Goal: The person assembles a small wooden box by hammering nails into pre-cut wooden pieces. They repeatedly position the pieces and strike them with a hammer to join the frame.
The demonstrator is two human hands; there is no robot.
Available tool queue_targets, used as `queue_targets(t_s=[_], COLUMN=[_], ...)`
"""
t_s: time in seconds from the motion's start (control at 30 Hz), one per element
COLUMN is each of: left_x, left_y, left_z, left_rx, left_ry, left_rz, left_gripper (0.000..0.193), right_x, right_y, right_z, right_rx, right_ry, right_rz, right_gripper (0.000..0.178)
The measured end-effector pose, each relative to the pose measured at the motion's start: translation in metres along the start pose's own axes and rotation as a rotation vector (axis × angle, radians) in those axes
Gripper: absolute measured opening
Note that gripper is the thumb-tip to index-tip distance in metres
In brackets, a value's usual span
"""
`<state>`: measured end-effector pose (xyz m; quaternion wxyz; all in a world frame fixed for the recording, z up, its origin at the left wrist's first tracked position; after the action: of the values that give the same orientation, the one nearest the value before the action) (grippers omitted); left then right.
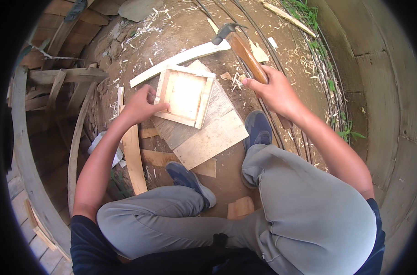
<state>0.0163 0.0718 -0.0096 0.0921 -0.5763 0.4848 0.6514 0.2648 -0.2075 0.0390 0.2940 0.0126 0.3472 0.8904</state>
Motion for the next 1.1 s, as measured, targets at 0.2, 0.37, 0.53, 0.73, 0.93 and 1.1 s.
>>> queue_targets(t_s=[0.2, 0.37, 0.53, 0.73, 0.93, 1.1], left_x=[-0.003, -0.027, -0.024, -0.022, -0.023, -0.023], left_y=[-0.004, -0.003, -0.002, -0.004, 0.014, 0.013], left_z=[0.012, 0.024, 0.048, 0.058, 0.033, 0.037], left_rx=[0.063, 0.139, 0.098, 0.182, 0.239, 0.162], left_ry=[0.226, 0.307, 0.332, 0.551, 0.769, 1.153], left_rz=[-0.082, 0.048, 0.195, 0.427, 0.472, 0.605], left_gripper=[0.027, 0.024, 0.037, 0.040, 0.038, 0.041], right_x=[0.017, 0.039, 0.048, 0.044, 0.039, 0.030], right_y=[-0.029, -0.036, -0.033, -0.019, -0.016, -0.015], right_z=[-0.011, -0.006, -0.006, 0.000, 0.009, 0.013], right_rx=[-0.216, -0.152, -0.094, -0.093, -0.121, -0.125], right_ry=[0.036, -0.088, -0.067, -0.085, -0.142, -0.157], right_rz=[0.007, 0.109, 0.162, 0.180, 0.166, 0.168], right_gripper=[0.045, 0.035, 0.031, 0.033, 0.030, 0.034])
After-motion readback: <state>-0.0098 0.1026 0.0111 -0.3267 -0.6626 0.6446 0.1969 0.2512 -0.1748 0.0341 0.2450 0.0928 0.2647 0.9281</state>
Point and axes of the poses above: each hand's wrist, its own y-axis away from the middle knuckle, its own x-axis out of the palm, z = x × y, the point moved 3 cm from there along -y, towards the middle knuckle, and after that the axes turned 14 degrees about -y, right-handed, at the moved point
